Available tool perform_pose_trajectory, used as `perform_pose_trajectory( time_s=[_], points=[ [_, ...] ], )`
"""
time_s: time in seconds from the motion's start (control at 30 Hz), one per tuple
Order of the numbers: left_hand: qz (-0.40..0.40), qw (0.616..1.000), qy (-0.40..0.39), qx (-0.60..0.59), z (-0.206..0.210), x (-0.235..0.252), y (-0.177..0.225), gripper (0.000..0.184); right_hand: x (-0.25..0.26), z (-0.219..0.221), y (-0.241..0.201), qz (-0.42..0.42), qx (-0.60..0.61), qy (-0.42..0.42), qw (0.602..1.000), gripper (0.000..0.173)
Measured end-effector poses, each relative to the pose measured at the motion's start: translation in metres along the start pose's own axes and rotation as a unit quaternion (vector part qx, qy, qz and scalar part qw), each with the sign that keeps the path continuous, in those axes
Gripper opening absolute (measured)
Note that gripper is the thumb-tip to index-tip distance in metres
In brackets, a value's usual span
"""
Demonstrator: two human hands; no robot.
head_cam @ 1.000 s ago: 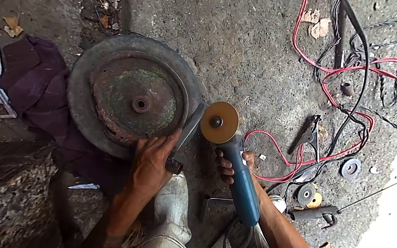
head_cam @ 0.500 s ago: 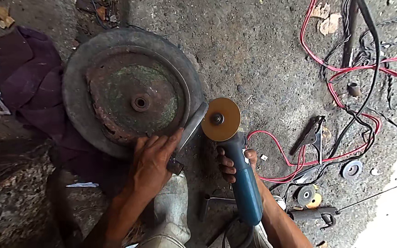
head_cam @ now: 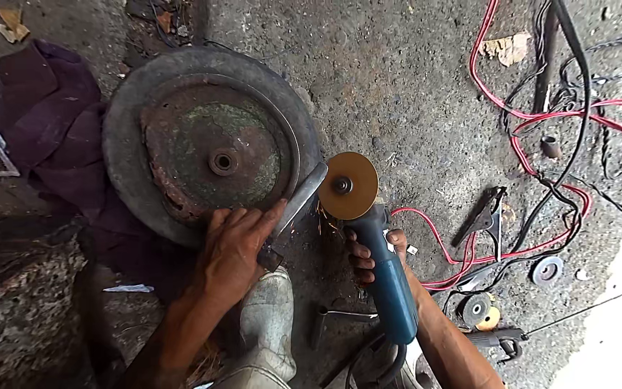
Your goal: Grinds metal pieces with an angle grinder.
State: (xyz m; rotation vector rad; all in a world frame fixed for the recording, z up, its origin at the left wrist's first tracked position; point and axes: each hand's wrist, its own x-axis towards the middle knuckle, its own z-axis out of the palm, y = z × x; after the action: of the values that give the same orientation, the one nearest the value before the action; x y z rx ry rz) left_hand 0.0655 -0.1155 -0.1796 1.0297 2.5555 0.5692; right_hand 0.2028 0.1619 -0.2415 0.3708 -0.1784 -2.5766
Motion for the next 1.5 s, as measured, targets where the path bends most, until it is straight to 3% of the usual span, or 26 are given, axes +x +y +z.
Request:
perform_pose_trajectory(
  time_s=[0.27, 0.6, 0.77, 0.97, 1.2, 1.37, 1.5],
  points=[
    [0.019, 1.000, -0.006, 0.008, -0.008, 0.005, -0.014, 0.082, -0.005, 0.004, -0.025, 0.047, -0.057, 0.020, 0.997, 0.049],
    [0.011, 0.998, -0.022, 0.054, -0.020, 0.010, -0.016, 0.086, -0.009, 0.002, -0.061, 0.090, -0.101, 0.014, 0.991, 0.051],
    [-0.006, 0.997, -0.026, 0.070, -0.019, 0.007, -0.009, 0.087, -0.022, 0.017, -0.054, 0.034, -0.104, 0.026, 0.994, 0.050],
    [-0.038, 0.991, -0.065, 0.113, -0.025, 0.003, 0.017, 0.089, -0.042, 0.011, -0.028, -0.041, -0.093, -0.023, 0.995, 0.049],
    [-0.066, 0.985, -0.098, 0.128, -0.028, -0.002, 0.045, 0.087, -0.057, 0.015, 0.001, -0.131, -0.153, 0.016, 0.979, 0.053],
    [-0.071, 0.984, -0.095, 0.129, -0.024, -0.001, 0.045, 0.089, -0.065, 0.029, 0.003, -0.172, -0.307, 0.103, 0.930, 0.054],
    [-0.076, 0.988, -0.083, 0.108, -0.021, -0.002, 0.036, 0.092, -0.064, 0.052, 0.012, -0.244, -0.445, 0.283, 0.814, 0.059]
  ],
)
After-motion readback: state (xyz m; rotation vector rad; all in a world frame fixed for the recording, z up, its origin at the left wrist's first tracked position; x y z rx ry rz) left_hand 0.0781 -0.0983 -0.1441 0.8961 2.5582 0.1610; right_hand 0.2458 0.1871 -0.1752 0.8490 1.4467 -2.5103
